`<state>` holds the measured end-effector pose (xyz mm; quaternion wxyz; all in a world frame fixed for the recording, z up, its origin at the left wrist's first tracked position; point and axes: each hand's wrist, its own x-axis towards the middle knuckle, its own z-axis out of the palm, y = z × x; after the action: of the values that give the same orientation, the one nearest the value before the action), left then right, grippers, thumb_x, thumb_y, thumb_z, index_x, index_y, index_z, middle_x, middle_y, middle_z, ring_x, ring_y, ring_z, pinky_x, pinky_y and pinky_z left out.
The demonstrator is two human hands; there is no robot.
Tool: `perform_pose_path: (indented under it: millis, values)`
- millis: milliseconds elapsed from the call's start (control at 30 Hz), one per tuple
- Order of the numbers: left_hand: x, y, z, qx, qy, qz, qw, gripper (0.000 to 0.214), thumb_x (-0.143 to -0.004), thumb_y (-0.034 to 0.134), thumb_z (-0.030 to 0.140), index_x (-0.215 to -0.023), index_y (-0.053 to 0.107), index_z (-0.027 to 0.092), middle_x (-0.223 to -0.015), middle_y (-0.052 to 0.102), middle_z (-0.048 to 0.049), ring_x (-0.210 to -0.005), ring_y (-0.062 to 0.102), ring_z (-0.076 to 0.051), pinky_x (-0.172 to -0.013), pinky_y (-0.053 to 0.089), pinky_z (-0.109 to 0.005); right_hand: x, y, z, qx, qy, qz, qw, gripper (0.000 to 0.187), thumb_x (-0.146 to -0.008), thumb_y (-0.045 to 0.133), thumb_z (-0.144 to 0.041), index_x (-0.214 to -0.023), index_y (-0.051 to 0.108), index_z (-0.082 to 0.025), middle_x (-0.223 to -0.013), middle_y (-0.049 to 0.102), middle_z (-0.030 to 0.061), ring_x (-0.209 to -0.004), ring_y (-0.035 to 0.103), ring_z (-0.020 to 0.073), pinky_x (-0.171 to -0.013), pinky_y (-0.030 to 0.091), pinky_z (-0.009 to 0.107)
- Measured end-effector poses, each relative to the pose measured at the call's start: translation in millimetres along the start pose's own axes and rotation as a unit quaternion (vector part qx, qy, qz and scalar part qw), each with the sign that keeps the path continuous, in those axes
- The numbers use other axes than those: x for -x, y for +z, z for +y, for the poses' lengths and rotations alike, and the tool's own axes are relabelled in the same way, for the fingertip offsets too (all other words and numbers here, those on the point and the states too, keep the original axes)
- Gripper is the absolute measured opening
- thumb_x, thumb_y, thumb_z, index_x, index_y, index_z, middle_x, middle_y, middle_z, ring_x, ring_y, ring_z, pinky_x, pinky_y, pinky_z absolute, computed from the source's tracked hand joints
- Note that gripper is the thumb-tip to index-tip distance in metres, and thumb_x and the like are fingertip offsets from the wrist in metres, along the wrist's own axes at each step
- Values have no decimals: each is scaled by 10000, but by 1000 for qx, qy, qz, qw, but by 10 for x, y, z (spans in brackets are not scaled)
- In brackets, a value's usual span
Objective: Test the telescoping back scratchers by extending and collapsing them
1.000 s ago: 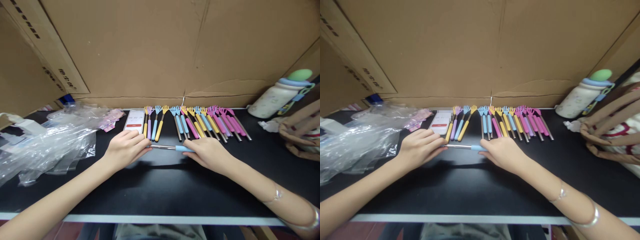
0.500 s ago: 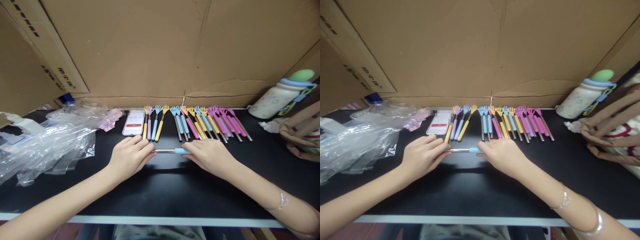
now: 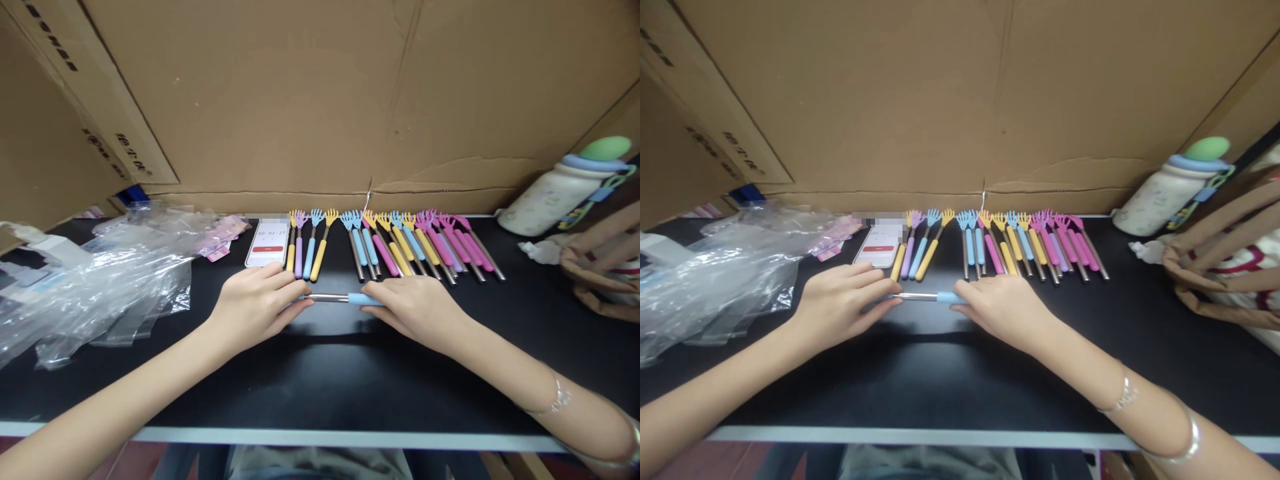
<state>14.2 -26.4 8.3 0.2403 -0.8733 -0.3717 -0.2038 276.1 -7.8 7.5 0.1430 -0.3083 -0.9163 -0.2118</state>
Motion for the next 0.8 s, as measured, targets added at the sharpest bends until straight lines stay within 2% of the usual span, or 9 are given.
perform_pose_path:
  millis: [167,400,533,667,800]
  values:
    - [-17,6,-94,13,9,-14,1000,194,-888,468,369,-875,611,238,-720,607,28,-726,517,-137,-596,357,-254,1,3,50,9,1,-6,1000,302,-924,378,-392,-775,534,-181,-586,587,-17,-524,538,104,-493,230,250]
    - [-5,20,-90,17,27,-9,999,180,-897,455,343,-904,599,236,-720,613,27,-724,528,-138,-602,353,-249,15,-2,56,-9,3,-24,1000,277,-922,379,-386,-827,543,-185,-627,609,-18,-559,561,111,-505,239,251]
    - [16,86,-2,11,31,-24,999,163,-902,442,312,-888,577,223,-716,613,29,-710,549,-131,-579,330,-256,18,34,-17,-20,-3,-42,999,204,-912,388,-306,-912,549,-182,-691,634,-8,-585,575,112,-515,247,256]
    - [27,166,159,13,46,-46,998,205,-911,414,310,-788,541,207,-632,575,35,-619,543,-129,-541,295,-275,14,97,-154,-13,-26,-65,997,182,-899,382,-242,-874,553,-189,-666,610,-16,-514,534,98,-493,204,271]
    - [16,164,240,22,58,-42,997,239,-918,393,312,-742,513,203,-596,550,39,-578,534,-127,-534,289,-284,12,111,-231,-21,-43,-59,997,191,-912,383,-253,-841,553,-199,-594,571,-30,-486,506,84,-494,186,276]
